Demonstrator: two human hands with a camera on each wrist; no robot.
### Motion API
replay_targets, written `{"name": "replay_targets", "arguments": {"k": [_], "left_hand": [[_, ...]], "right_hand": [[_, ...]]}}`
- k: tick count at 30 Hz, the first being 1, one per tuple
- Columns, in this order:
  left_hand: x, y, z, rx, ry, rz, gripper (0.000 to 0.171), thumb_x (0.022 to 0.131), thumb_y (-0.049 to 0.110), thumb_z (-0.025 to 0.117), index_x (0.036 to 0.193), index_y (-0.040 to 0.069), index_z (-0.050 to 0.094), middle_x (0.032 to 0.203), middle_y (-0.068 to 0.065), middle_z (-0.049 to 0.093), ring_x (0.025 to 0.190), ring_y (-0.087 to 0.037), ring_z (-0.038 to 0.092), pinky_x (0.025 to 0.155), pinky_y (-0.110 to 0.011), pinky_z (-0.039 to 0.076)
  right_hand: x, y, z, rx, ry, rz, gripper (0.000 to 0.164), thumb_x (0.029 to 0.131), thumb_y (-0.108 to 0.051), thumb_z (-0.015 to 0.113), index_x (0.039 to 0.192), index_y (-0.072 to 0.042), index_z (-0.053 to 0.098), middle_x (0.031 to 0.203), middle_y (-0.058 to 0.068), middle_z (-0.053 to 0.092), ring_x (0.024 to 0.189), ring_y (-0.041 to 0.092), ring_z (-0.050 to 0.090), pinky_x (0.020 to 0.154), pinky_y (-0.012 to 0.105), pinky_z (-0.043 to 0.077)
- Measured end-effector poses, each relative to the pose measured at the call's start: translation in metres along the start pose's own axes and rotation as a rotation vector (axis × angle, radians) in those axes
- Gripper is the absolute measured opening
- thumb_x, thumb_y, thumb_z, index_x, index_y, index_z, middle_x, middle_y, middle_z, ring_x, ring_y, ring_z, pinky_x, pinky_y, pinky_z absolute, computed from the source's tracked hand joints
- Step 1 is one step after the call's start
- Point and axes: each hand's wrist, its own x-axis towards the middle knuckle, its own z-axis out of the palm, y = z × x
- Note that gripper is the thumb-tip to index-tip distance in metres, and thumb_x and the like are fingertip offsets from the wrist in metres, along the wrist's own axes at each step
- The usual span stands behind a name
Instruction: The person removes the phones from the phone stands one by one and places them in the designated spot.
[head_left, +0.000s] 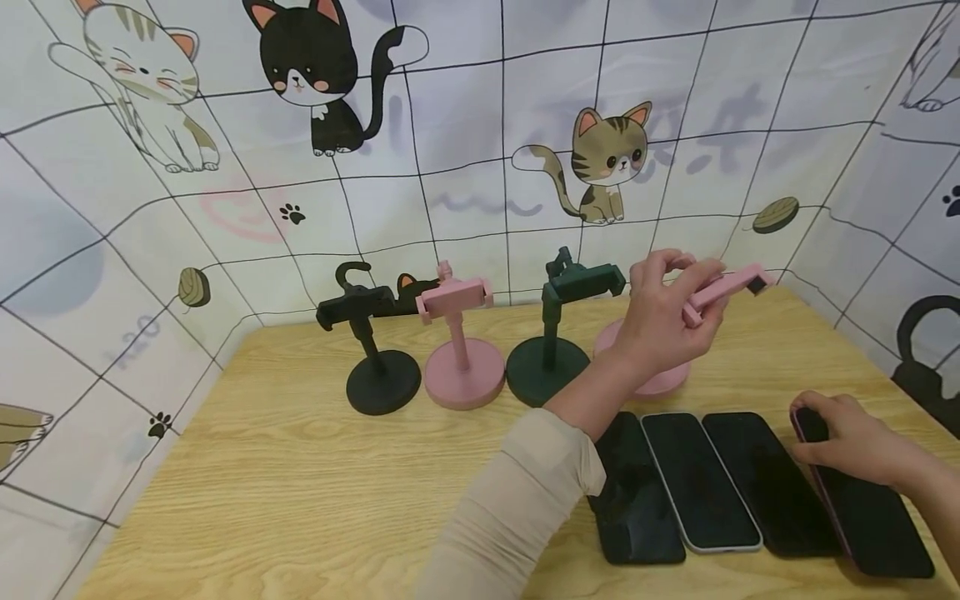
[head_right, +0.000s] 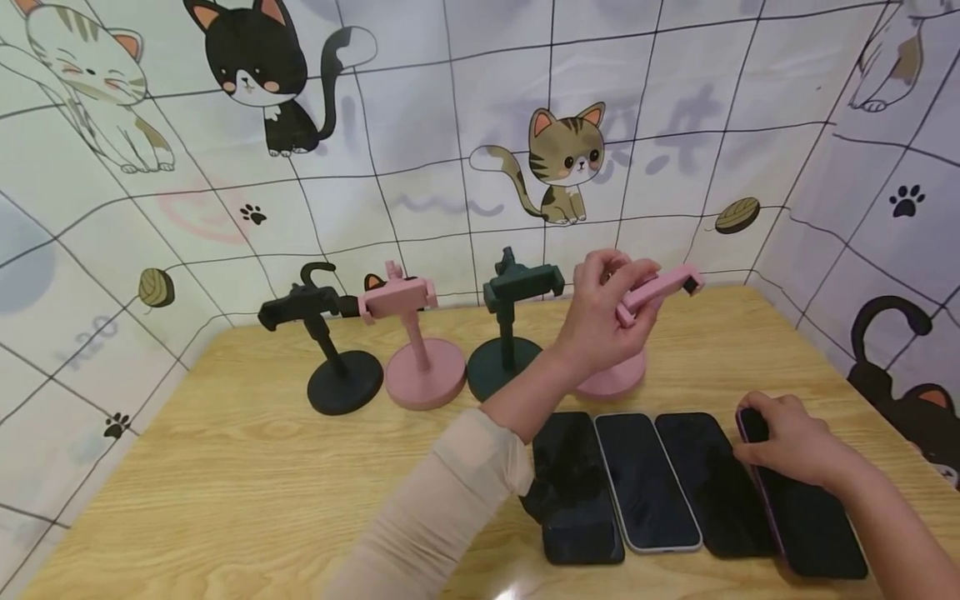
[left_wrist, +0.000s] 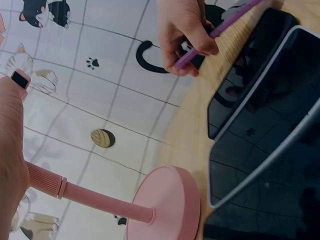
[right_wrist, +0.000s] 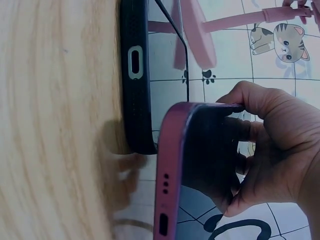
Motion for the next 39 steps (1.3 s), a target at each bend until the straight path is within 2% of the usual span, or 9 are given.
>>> {"name": "replay_targets", "arguments": {"k": [1, 5, 7, 9, 12, 18, 27, 35, 39], "left_hand": [[-0.001, -0.001, 0.002, 0.011, 0.002, -0.003, 0.029, 0.084, 0.028, 0.058, 0.111, 0.019, 0.060, 0.110, 0.001, 0.050, 0.111, -0.010, 0.034, 0.097, -0.019, 0.019], [-0.001, -0.005, 0.007, 0.020, -0.002, 0.003, 0.029, 0.084, 0.028, 0.059, 0.111, 0.019, 0.061, 0.109, 0.002, 0.050, 0.111, -0.010, 0.034, 0.097, -0.019, 0.019], [0.000, -0.006, 0.008, 0.008, -0.009, 0.002, 0.029, 0.084, 0.029, 0.059, 0.112, 0.019, 0.060, 0.110, 0.001, 0.050, 0.111, -0.010, 0.034, 0.097, -0.019, 0.020], [0.002, -0.008, 0.009, -0.018, -0.018, -0.005, 0.030, 0.084, 0.028, 0.059, 0.113, 0.018, 0.060, 0.111, 0.000, 0.049, 0.111, -0.011, 0.034, 0.096, -0.019, 0.020], [0.004, -0.011, 0.008, -0.055, -0.024, -0.019, 0.031, 0.084, 0.027, 0.059, 0.114, 0.017, 0.059, 0.112, -0.001, 0.048, 0.111, -0.012, 0.035, 0.096, -0.020, 0.020], [0.007, -0.014, 0.009, -0.117, -0.050, -0.036, 0.032, 0.085, 0.025, 0.058, 0.115, 0.015, 0.058, 0.114, -0.003, 0.048, 0.113, -0.012, 0.035, 0.099, -0.020, 0.018], [0.014, -0.011, 0.009, -0.192, -0.211, -0.172, 0.037, 0.087, 0.028, 0.056, 0.124, 0.023, 0.052, 0.128, 0.002, 0.039, 0.115, -0.005, 0.033, 0.089, -0.011, 0.025], [0.019, -0.009, 0.011, -0.210, -0.281, -0.251, 0.041, 0.087, 0.030, 0.057, 0.128, 0.028, 0.049, 0.139, 0.008, 0.032, 0.123, -0.004, 0.031, 0.091, -0.010, 0.028], [0.021, -0.009, 0.012, -0.248, -0.302, -0.258, 0.041, 0.088, 0.029, 0.057, 0.128, 0.028, 0.049, 0.144, 0.008, 0.027, 0.126, 0.000, 0.030, 0.092, -0.010, 0.029]], "right_hand": [[0.000, 0.000, 0.001, 0.000, 0.007, -0.010, 0.040, 0.067, -0.012, 0.074, 0.096, 0.002, 0.049, 0.084, 0.022, 0.049, 0.081, 0.038, 0.044, 0.057, 0.043, 0.038], [0.001, 0.002, 0.005, -0.014, 0.085, -0.111, 0.037, 0.062, -0.006, 0.075, 0.090, -0.001, 0.051, 0.078, 0.011, 0.051, 0.073, 0.017, 0.045, 0.058, 0.030, 0.037], [0.001, 0.004, 0.007, -0.022, 0.124, -0.157, 0.036, 0.059, -0.004, 0.076, 0.086, -0.003, 0.052, 0.076, 0.005, 0.050, 0.070, 0.005, 0.041, 0.058, 0.023, 0.034], [0.002, 0.006, 0.009, -0.018, 0.138, -0.177, 0.036, 0.059, -0.003, 0.076, 0.085, -0.004, 0.052, 0.076, 0.002, 0.049, 0.068, 0.000, 0.037, 0.057, 0.020, 0.032], [0.004, 0.010, 0.010, -0.002, 0.121, -0.173, 0.035, 0.059, -0.003, 0.076, 0.085, -0.005, 0.051, 0.077, 0.002, 0.049, 0.070, 0.000, 0.038, 0.058, 0.019, 0.031], [0.011, 0.017, 0.007, 0.007, 0.040, -0.102, 0.035, 0.063, -0.009, 0.076, 0.089, -0.004, 0.053, 0.080, 0.006, 0.051, 0.072, 0.009, 0.041, 0.059, 0.024, 0.033], [0.019, 0.024, 0.006, 0.066, -0.109, 0.000, 0.031, 0.073, -0.011, 0.070, 0.096, 0.003, 0.053, 0.082, 0.005, 0.052, 0.070, 0.010, 0.043, 0.057, 0.022, 0.035], [0.021, 0.029, 0.008, 0.050, -0.096, -0.041, 0.029, 0.073, -0.013, 0.072, 0.094, 0.002, 0.058, 0.085, 0.003, 0.058, 0.071, -0.004, 0.043, 0.059, 0.021, 0.038], [0.023, 0.031, 0.010, 0.028, -0.084, -0.041, 0.029, 0.075, -0.017, 0.072, 0.094, 0.001, 0.061, 0.090, 0.009, 0.062, 0.077, -0.001, 0.048, 0.063, 0.026, 0.042]]}}
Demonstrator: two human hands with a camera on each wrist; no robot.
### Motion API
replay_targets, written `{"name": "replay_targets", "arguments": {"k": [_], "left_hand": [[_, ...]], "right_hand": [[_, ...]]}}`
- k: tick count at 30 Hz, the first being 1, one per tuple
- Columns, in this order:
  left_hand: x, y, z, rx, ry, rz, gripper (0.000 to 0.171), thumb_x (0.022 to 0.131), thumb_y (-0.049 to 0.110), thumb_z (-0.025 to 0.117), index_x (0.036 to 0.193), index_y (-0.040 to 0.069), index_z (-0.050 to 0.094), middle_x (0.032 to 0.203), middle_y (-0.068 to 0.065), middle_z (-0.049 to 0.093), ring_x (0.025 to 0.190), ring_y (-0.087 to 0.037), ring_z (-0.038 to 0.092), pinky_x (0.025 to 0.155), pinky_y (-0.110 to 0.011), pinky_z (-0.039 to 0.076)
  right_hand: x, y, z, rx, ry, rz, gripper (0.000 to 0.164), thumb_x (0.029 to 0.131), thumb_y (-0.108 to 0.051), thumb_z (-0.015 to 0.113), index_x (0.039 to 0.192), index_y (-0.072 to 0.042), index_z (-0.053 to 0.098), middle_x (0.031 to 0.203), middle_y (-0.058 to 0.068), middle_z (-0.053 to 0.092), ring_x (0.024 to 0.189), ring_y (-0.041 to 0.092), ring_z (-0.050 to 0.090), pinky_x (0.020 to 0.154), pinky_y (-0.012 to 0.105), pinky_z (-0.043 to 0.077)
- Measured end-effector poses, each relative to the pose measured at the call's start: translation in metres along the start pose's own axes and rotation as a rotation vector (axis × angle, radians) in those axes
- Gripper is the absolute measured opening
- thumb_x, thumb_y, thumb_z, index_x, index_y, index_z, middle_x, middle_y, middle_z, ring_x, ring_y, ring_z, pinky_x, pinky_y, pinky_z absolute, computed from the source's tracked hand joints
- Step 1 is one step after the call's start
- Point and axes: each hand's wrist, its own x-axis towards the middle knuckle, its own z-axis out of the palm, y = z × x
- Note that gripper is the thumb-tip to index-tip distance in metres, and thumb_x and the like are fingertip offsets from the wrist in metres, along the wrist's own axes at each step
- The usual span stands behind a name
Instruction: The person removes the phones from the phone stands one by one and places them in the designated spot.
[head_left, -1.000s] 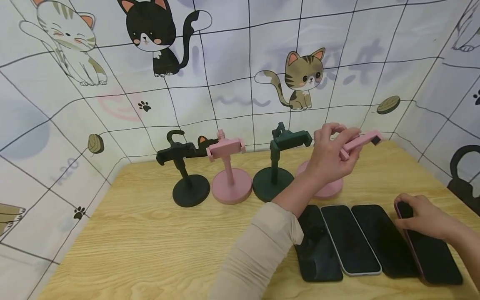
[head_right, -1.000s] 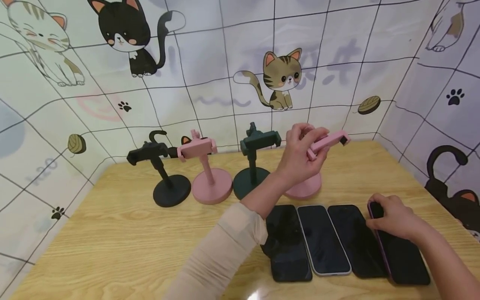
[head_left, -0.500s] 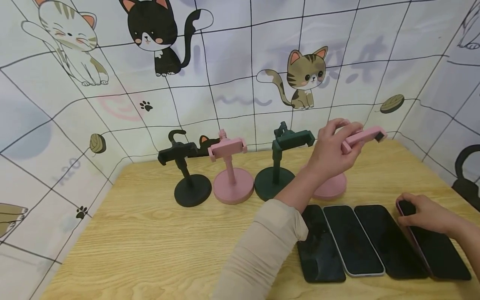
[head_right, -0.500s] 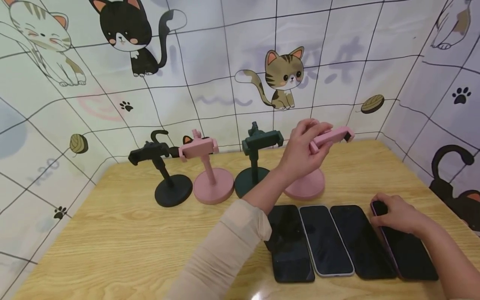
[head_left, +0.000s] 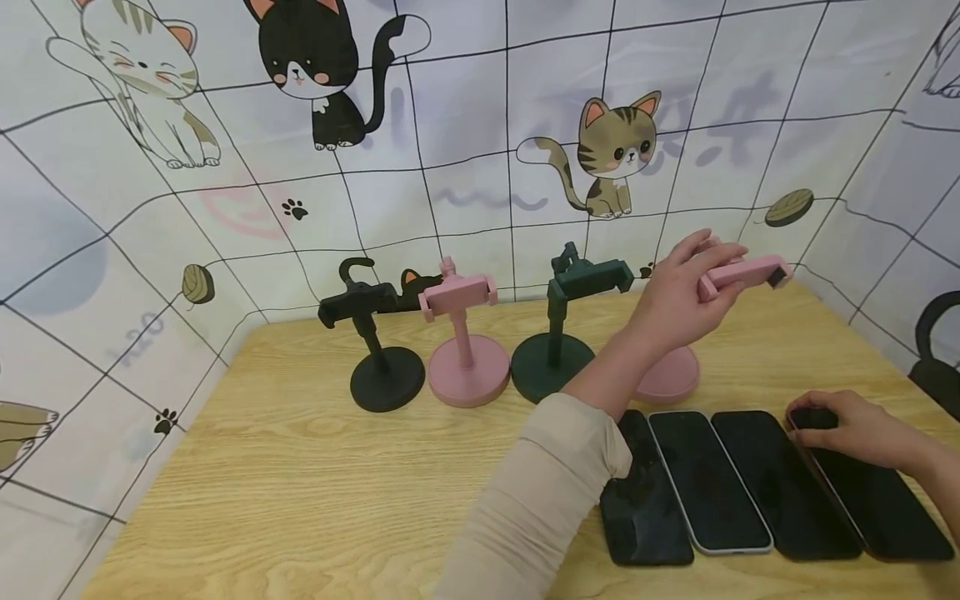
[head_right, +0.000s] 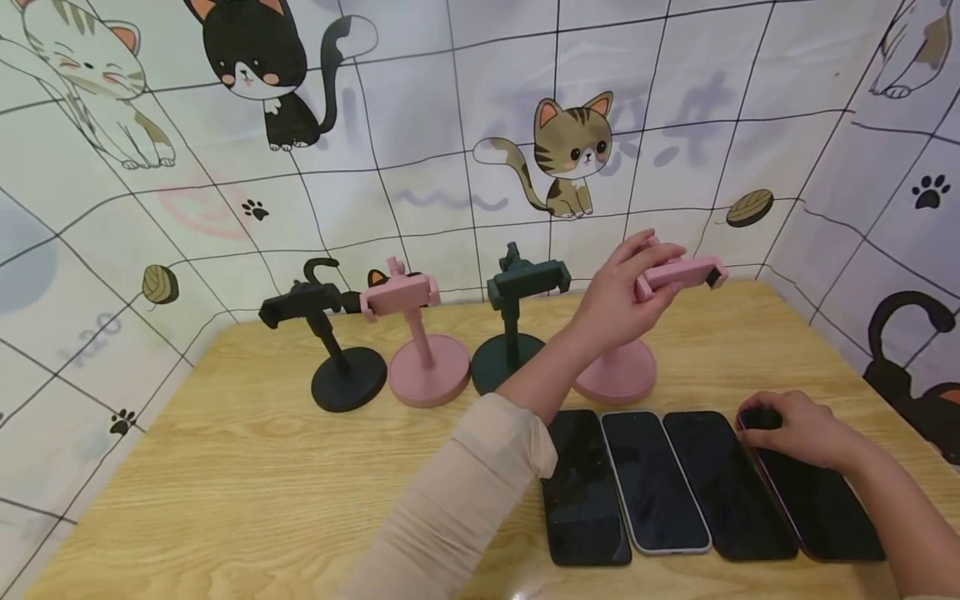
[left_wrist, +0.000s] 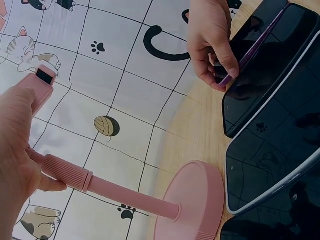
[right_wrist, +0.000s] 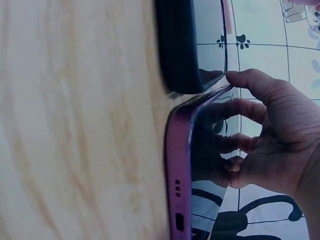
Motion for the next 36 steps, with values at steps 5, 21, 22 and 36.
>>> {"name": "replay_targets", "arguments": {"k": [5, 21, 22, 36], "left_hand": [[0.002, -0.001, -0.001, -0.044, -0.010, -0.011, 0.042, 0.088, 0.028, 0.057, 0.129, 0.028, 0.049, 0.147, 0.011, 0.019, 0.127, 0.008, 0.022, 0.094, -0.009, 0.026], [-0.010, -0.015, 0.012, -0.241, 0.063, 0.001, 0.056, 0.086, 0.018, 0.061, 0.137, 0.024, 0.039, 0.148, 0.013, 0.014, 0.130, 0.006, 0.009, 0.098, -0.015, 0.028], [-0.011, -0.016, 0.012, -0.256, 0.062, 0.003, 0.057, 0.086, 0.017, 0.061, 0.137, 0.023, 0.039, 0.148, 0.013, 0.013, 0.130, 0.005, 0.010, 0.097, -0.015, 0.028], [-0.024, -0.012, 0.007, -0.270, -0.016, -0.091, 0.057, 0.087, 0.019, 0.060, 0.139, 0.023, 0.036, 0.148, 0.017, 0.009, 0.130, 0.006, 0.016, 0.093, -0.011, 0.033]], "right_hand": [[0.003, 0.000, 0.001, -0.046, 0.026, -0.002, 0.029, 0.077, -0.021, 0.070, 0.095, 0.000, 0.062, 0.092, 0.012, 0.063, 0.082, 0.012, 0.054, 0.067, 0.040, 0.043], [0.004, 0.000, 0.007, -0.112, 0.099, -0.052, 0.026, 0.075, -0.018, 0.071, 0.093, -0.001, 0.063, 0.088, 0.013, 0.065, 0.081, 0.026, 0.058, 0.065, 0.052, 0.040], [0.005, 0.002, 0.007, -0.120, 0.107, -0.057, 0.026, 0.075, -0.018, 0.071, 0.093, -0.002, 0.063, 0.088, 0.012, 0.065, 0.080, 0.021, 0.058, 0.065, 0.052, 0.040], [0.005, 0.012, 0.007, -0.115, 0.074, -0.038, 0.029, 0.078, -0.019, 0.069, 0.096, 0.003, 0.061, 0.092, 0.021, 0.063, 0.088, 0.047, 0.054, 0.065, 0.057, 0.038]]}}
